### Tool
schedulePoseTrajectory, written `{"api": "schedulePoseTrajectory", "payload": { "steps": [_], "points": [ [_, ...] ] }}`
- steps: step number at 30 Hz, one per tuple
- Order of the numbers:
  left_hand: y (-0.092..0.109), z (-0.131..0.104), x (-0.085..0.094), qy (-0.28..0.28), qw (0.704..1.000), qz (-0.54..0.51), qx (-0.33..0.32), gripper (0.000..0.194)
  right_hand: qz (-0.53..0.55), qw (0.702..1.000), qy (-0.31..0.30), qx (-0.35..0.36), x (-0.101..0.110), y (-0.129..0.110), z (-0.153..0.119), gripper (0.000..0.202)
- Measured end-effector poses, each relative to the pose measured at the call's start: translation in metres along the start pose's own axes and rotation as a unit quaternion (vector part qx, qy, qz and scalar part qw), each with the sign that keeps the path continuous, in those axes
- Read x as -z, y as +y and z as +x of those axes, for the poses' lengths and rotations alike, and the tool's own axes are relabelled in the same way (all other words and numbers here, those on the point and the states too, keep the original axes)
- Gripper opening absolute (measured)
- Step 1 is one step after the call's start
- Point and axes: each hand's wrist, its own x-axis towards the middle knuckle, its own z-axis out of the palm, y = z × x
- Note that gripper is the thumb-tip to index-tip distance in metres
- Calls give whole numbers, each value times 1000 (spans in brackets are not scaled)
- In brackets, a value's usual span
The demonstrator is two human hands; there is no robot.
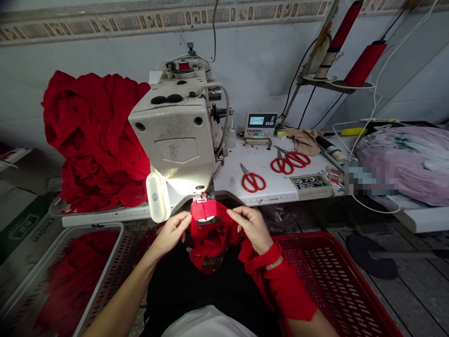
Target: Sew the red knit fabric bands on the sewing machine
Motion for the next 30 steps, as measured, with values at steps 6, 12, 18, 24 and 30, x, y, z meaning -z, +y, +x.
{"api": "schedulePoseTrajectory", "payload": {
  "steps": [6,12,18,24,30],
  "points": [
    [-14,-17,47,71,997,-1,10,33,32,999,10,-13,-7,13,-17,31],
    [7,-12,37,170,983,-26,-58,27,-9,993,-114,-27,-45,8,-34,30],
    [12,-30,2,1,996,-92,24,33,-58,992,-109,26,-62,-16,-50,39],
    [19,-42,10,-123,988,-96,-19,33,-46,949,-300,-85,-54,-40,-67,46],
    [41,-34,-16,-255,963,35,-81,34,-218,860,-461,3,-41,-48,-60,45]
  ]
}}
